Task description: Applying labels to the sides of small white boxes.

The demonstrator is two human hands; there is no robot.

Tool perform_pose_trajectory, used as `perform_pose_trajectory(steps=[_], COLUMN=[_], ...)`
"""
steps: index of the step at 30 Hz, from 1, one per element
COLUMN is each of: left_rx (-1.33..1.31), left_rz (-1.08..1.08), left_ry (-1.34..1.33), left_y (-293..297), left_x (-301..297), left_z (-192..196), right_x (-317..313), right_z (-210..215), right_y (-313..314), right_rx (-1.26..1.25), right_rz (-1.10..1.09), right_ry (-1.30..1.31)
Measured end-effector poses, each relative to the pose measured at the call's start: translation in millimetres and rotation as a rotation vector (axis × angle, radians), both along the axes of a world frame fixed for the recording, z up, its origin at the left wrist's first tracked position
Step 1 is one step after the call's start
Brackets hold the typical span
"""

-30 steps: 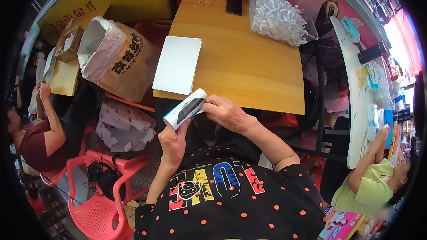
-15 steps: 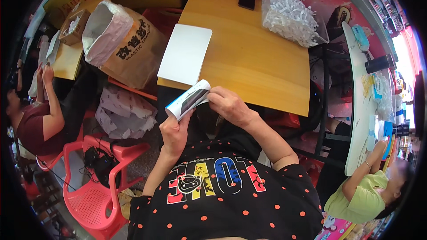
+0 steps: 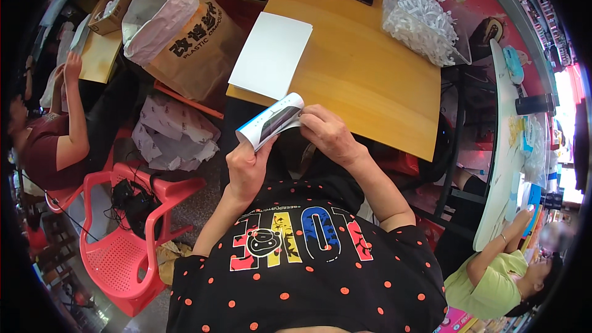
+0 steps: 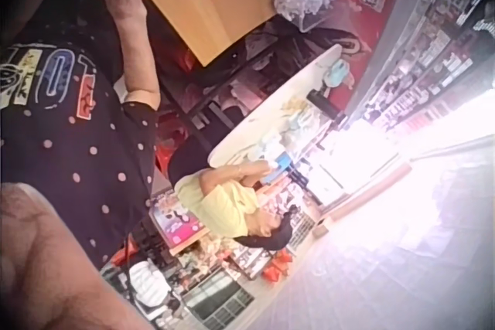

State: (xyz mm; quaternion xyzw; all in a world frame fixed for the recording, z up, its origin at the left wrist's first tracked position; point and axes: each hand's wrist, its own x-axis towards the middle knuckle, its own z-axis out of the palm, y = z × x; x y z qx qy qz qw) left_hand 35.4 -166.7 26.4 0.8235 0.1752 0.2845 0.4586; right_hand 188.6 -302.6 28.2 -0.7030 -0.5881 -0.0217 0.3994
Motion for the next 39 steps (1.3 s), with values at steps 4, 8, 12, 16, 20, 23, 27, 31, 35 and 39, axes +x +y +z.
perform_pose_trajectory(steps=[4,8,12,16,20,23,27,31,35,39], left_rx=[0.002,0.007,0.054,0.057,0.071,0.094,0.121,0.138,0.148,0.137], left_rz=[0.003,-0.001,0.003,0.004,0.003,0.006,0.017,0.021,0.006,0.01], left_ry=[0.004,-0.025,-0.065,-0.074,-0.017,-0.009,-0.006,-0.018,-0.075,-0.067], left_y=[1,1,2,3,3,3,3,3,5,5], left_x=[-1,0,0,0,-1,-2,-3,-2,-1,-2], left_z=[-2,-1,-4,-5,1,1,3,2,-3,-3], right_x=[-1,-1,0,1,0,-1,0,1,0,0], right_z=[-1,-7,-6,-3,-5,-7,-7,-9,-12,-13], right_y=[0,-2,-3,0,0,0,1,3,3,3], right_rx=[-0.007,-0.032,0.007,0.093,0.123,0.124,0.11,0.157,0.172,0.132], right_rz=[-0.022,-0.034,-0.052,-0.049,-0.056,-0.092,-0.071,-0.054,-0.048,-0.048], right_ry=[0.026,0.039,0.082,0.055,0.121,0.129,0.045,0.032,0.029,0.041])
